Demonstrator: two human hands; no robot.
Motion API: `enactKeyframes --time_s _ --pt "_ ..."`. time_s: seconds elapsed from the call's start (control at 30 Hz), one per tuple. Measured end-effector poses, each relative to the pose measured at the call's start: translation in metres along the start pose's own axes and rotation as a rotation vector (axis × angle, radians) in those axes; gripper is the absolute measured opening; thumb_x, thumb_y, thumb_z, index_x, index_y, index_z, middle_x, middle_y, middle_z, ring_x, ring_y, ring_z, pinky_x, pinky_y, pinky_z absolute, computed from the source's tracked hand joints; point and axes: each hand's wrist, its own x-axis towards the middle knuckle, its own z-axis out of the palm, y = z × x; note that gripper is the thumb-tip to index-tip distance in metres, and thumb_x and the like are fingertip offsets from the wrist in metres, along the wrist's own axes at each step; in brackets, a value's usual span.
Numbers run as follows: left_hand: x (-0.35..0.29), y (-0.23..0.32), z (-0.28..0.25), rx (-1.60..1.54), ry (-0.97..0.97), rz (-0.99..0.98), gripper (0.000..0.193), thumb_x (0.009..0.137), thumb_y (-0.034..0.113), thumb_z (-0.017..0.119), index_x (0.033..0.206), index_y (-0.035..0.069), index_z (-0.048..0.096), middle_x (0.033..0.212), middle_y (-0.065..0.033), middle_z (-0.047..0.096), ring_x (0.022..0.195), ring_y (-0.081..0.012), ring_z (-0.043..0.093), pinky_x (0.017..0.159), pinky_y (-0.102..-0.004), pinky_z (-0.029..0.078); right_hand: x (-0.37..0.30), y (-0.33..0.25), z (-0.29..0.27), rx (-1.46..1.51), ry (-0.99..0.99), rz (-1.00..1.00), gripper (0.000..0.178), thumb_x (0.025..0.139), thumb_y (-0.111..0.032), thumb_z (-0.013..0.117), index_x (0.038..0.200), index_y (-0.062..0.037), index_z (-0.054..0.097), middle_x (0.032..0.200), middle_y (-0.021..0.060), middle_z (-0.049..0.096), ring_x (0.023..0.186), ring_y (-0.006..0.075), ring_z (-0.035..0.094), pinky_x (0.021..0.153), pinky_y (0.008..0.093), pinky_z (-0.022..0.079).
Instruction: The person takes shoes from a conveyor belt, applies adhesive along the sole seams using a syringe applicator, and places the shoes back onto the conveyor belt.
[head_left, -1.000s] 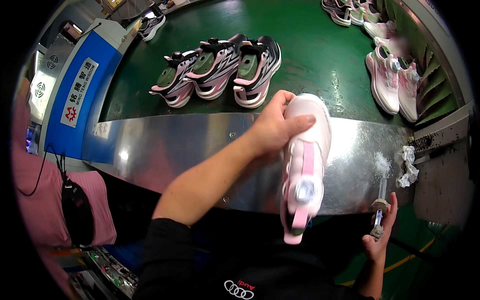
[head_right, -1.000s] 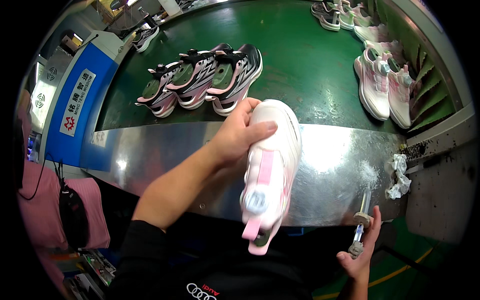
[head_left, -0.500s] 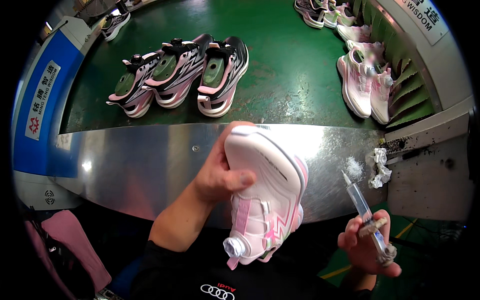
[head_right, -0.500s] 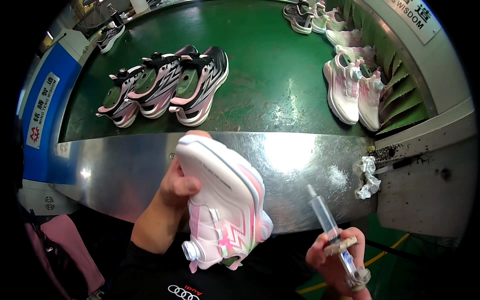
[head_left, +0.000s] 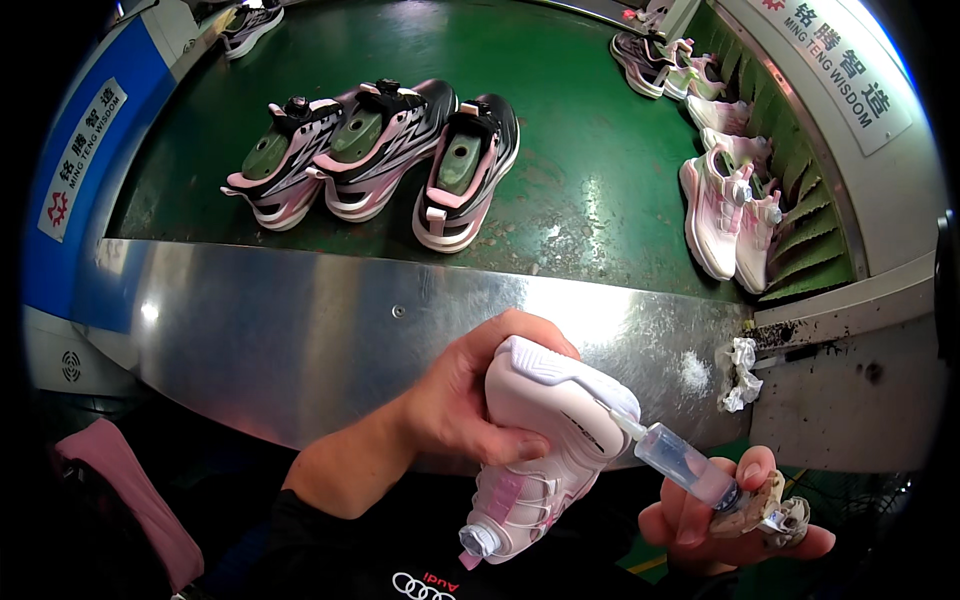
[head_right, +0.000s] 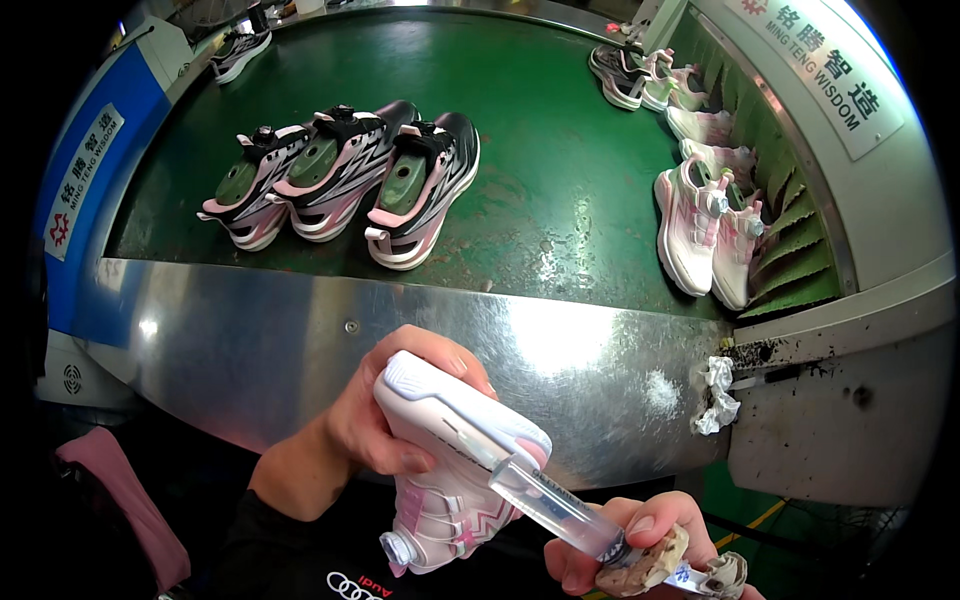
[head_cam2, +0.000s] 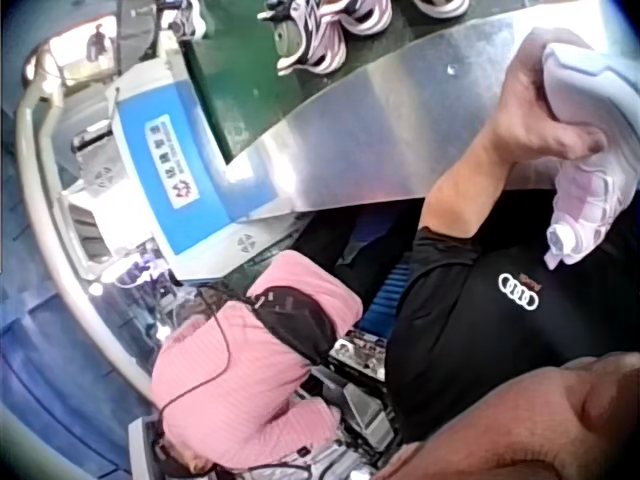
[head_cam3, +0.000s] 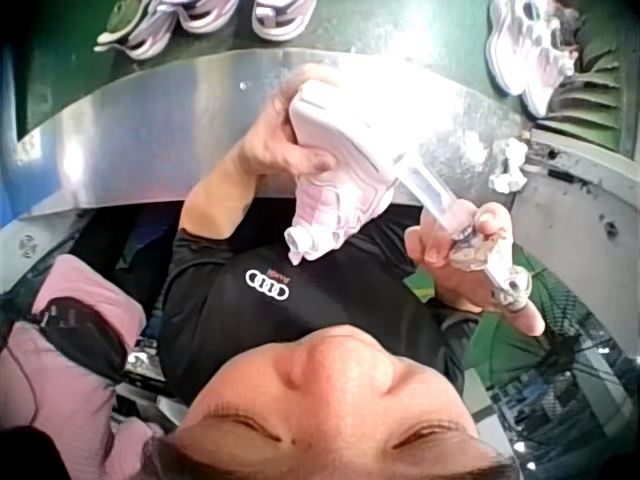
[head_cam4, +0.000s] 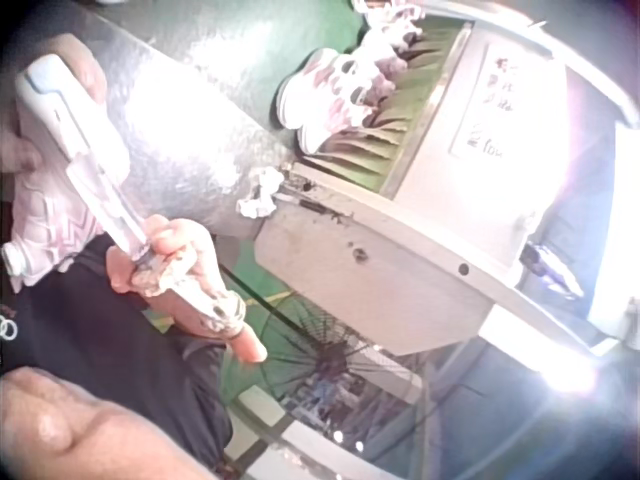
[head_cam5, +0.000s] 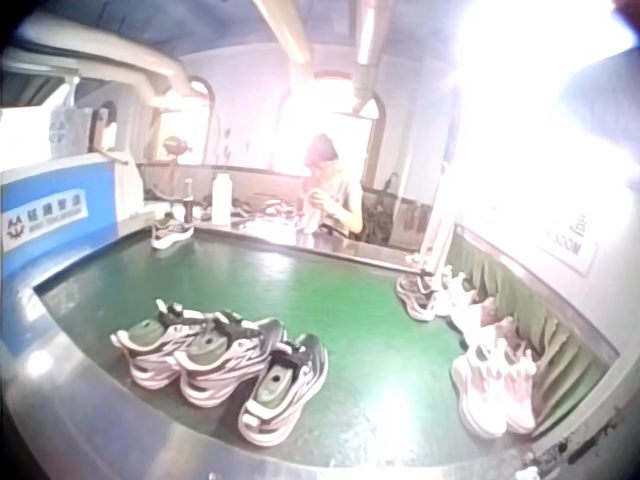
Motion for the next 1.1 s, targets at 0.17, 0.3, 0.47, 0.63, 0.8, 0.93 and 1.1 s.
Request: enactKeyframes --time_s 0.17,0.3,0.47,0.63,0.8,0.93,1.1 --pt "0.001 0.002 0.001 0.016 -0.013 -0.002 0.068 0.056 0.005 0.081 0.116 0.004 0.048 0.107 -0.0201 0.058 0.103 -0.0297 0.059 0.087 -0.0410 0.049 0.003 0.001 0.006 -0.024 0.023 0.001 0.072 0.080 -0.063 0.056 0.126 -0.0118 0.037 0.091 0.0256 0.055 0.069 0.0208 0.041 0.056 0.0335 0.033" --pt "-0.001 0.000 -0.001 0.045 -0.055 0.027 0.068 0.057 0.005 0.081 0.116 0.004 0.048 0.108 -0.0203 0.058 0.103 -0.0300 0.059 0.087 -0.0410 0.049 0.003 0.003 0.007 -0.028 0.098 0.035 0.071 0.080 -0.063 0.056 0.127 -0.0124 0.038 0.093 0.0229 0.056 0.073 0.0211 0.044 0.058 0.0334 0.034" --pt "-0.001 0.001 0.000 0.020 -0.046 0.024 0.068 0.058 0.005 0.081 0.117 0.003 0.047 0.109 -0.0207 0.058 0.104 -0.0297 0.059 0.087 -0.0405 0.048 0.006 -0.002 0.008 -0.049 0.042 0.053 0.069 0.081 -0.063 0.055 0.127 -0.0128 0.039 0.097 0.0199 0.057 0.077 0.0211 0.047 0.061 0.0335 0.034" --pt "0.000 0.001 -0.001 0.012 -0.035 0.050 0.068 0.057 0.003 0.081 0.117 0.003 0.047 0.109 -0.0207 0.057 0.102 -0.0283 0.059 0.087 -0.0393 0.048 0.007 -0.001 0.013 -0.074 0.061 0.040 0.068 0.082 -0.061 0.055 0.126 -0.0120 0.040 0.103 0.0189 0.055 0.080 0.0204 0.047 0.064 0.0333 0.033" --pt "-0.001 0.005 0.002 -0.003 0.057 -0.014 0.067 0.057 0.006 0.080 0.115 0.003 0.048 0.107 -0.0196 0.058 0.100 -0.0269 0.059 0.086 -0.0372 0.048 0.005 0.001 0.013 -0.092 0.087 0.022 0.069 0.081 -0.061 0.057 0.126 -0.0113 0.041 0.103 0.0167 0.055 0.081 0.0206 0.048 0.065 0.0338 0.033" --pt "-0.001 0.004 -0.001 0.014 0.075 -0.004 0.066 0.057 0.009 0.081 0.114 0.003 0.047 0.106 -0.0190 0.059 0.100 -0.0263 0.059 0.085 -0.0370 0.048 -0.002 0.005 0.007 -0.095 0.098 0.009 0.069 0.079 -0.060 0.060 0.125 -0.0112 0.041 0.103 0.0153 0.054 0.083 0.0215 0.050 0.066 0.0339 0.033" --pt "0.001 0.002 -0.005 0.033 0.126 -0.017 0.070 0.058 0.014 0.081 0.117 0.003 0.043 0.106 -0.0197 0.057 0.098 -0.0264 0.059 0.085 -0.0372 0.048 -0.007 0.012 0.003 -0.066 0.150 -0.030 0.072 0.077 -0.060 0.062 0.124 -0.0095 0.042 0.101 0.0145 0.054 0.086 0.0228 0.054 0.064 0.0337 0.032"
